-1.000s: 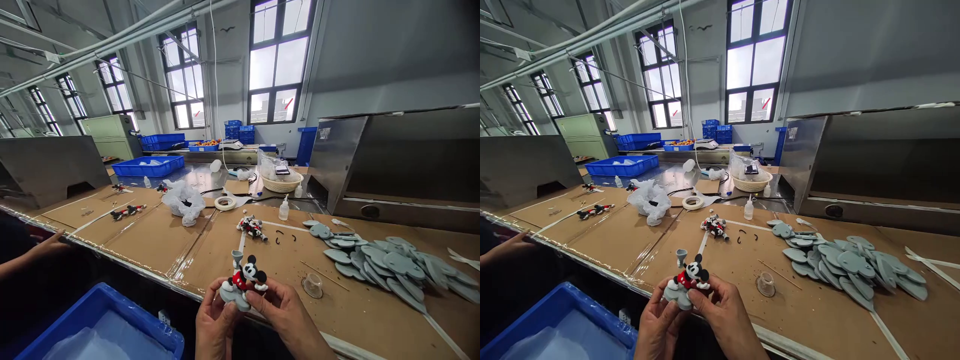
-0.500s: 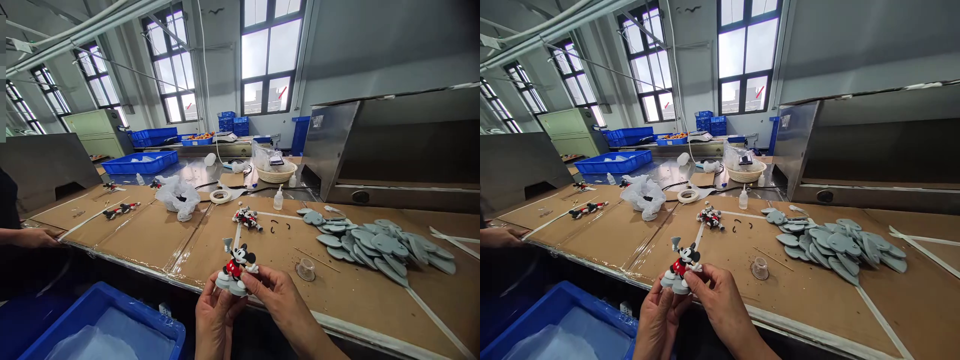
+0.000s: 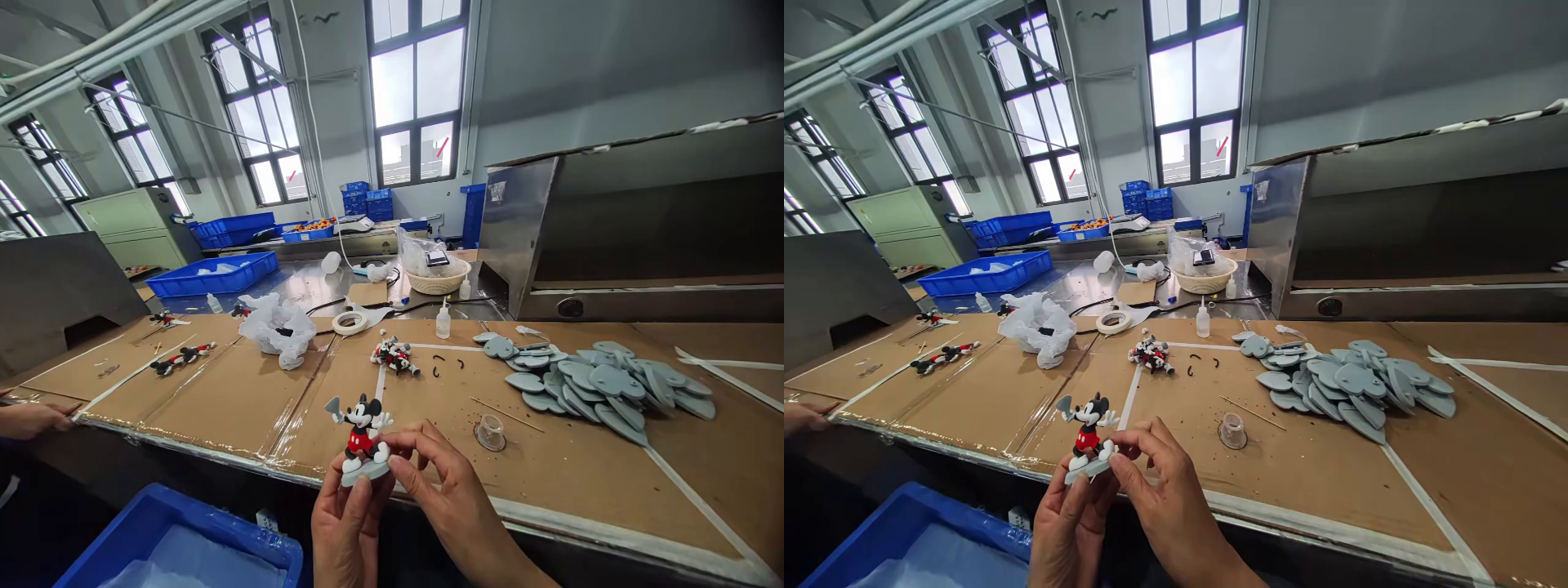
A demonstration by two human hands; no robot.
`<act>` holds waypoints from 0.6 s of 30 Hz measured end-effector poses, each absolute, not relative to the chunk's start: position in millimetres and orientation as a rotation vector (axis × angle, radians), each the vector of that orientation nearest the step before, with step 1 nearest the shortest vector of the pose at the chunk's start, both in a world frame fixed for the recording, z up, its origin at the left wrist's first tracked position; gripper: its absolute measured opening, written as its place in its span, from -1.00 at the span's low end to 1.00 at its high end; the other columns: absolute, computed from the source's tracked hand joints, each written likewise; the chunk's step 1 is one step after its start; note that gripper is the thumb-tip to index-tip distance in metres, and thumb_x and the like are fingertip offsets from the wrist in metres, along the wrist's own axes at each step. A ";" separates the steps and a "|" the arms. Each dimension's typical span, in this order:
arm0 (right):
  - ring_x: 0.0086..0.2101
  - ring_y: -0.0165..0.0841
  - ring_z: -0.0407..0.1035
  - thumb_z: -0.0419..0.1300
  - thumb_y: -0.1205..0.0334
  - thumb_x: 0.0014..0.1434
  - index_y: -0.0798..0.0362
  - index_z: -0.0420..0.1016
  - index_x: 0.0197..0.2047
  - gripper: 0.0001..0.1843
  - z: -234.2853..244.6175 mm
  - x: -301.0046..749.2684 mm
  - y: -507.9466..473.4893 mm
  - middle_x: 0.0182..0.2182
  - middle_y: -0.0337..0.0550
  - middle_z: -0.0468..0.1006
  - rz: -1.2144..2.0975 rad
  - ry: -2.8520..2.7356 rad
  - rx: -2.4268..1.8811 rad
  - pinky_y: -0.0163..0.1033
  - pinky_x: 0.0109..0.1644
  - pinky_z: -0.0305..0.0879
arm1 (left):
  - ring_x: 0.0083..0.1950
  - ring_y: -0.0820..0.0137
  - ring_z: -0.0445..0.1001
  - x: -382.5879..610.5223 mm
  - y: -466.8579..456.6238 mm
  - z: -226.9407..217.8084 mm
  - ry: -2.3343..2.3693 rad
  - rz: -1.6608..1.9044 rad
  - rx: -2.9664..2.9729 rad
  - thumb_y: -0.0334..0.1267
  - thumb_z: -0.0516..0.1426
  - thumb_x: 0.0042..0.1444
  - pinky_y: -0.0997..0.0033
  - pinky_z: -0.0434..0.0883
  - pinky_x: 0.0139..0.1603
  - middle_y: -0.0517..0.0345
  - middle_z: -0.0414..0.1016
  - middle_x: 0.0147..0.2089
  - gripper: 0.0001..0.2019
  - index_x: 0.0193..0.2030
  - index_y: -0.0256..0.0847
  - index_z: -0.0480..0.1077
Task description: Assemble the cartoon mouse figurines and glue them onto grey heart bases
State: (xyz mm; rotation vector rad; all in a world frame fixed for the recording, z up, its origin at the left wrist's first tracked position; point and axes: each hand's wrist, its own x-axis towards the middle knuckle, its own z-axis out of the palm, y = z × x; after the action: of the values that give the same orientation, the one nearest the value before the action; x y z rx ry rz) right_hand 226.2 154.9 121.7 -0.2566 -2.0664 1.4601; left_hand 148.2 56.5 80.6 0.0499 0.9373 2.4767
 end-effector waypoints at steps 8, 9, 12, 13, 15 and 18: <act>-0.05 -0.31 0.44 0.22 0.43 0.22 -0.04 0.44 0.04 -0.66 113.1 228.2 162.6 -0.06 -0.10 0.57 0.910 -1.982 0.245 -0.20 0.06 0.34 | -0.31 0.42 0.60 158.5 53.8 94.8 0.989 2.510 0.157 -0.21 0.49 -0.41 0.55 0.51 -0.22 0.14 0.65 -0.31 -0.59 -0.30 -0.09 0.58; -0.07 -0.32 0.45 0.21 0.43 0.23 -0.03 0.46 0.02 -0.69 113.8 228.0 163.8 -0.08 -0.09 0.58 0.866 -1.978 0.262 -0.20 0.03 0.35 | -0.29 0.41 0.59 159.1 53.6 95.4 1.009 2.511 0.173 -0.20 0.49 -0.41 0.54 0.51 -0.20 0.13 0.65 -0.31 -0.59 -0.31 -0.10 0.59; -0.16 -0.35 0.46 0.19 0.45 0.25 0.01 0.48 -0.03 -0.75 118.5 228.6 167.2 -0.15 -0.07 0.59 0.803 -1.964 0.311 -0.23 -0.08 0.38 | -0.21 0.30 0.60 160.7 52.1 94.4 1.073 2.495 0.255 -0.15 0.49 -0.42 0.43 0.51 -0.14 0.06 0.66 -0.25 -0.58 -0.32 -0.11 0.59; -0.18 -0.36 0.46 0.18 0.45 0.26 0.02 0.48 -0.04 -0.77 120.2 229.3 168.2 -0.17 -0.07 0.58 0.796 -1.954 0.331 -0.24 -0.10 0.38 | -0.18 0.26 0.60 161.3 51.3 93.3 1.097 2.482 0.295 -0.13 0.49 -0.42 0.38 0.51 -0.12 0.03 0.66 -0.22 -0.57 -0.31 -0.11 0.59; -0.22 -0.37 0.45 0.16 0.44 0.28 0.03 0.48 -0.07 -0.80 123.0 231.0 170.0 -0.20 -0.07 0.58 0.791 -1.941 0.353 -0.23 -0.13 0.38 | -0.16 0.20 0.60 161.1 48.3 90.7 1.159 2.460 0.395 -0.11 0.48 -0.42 0.33 0.52 -0.12 0.00 0.65 -0.19 -0.51 -0.24 -0.11 0.59; -0.26 -0.38 0.42 0.14 0.40 0.30 0.03 0.49 -0.10 -0.85 125.2 233.9 172.1 -0.27 -0.09 0.57 0.758 -1.956 0.343 -0.22 -0.15 0.36 | -0.06 0.22 0.59 152.3 38.4 88.2 1.381 2.554 0.671 -0.18 0.45 -0.26 0.34 0.52 -0.09 0.09 0.63 -0.08 -0.54 -0.13 0.01 0.54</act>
State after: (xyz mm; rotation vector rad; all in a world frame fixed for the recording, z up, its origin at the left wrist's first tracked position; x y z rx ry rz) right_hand 233.9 172.1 125.2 0.3435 -1.9562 0.7575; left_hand 152.3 38.4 88.2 0.6709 1.3811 2.5540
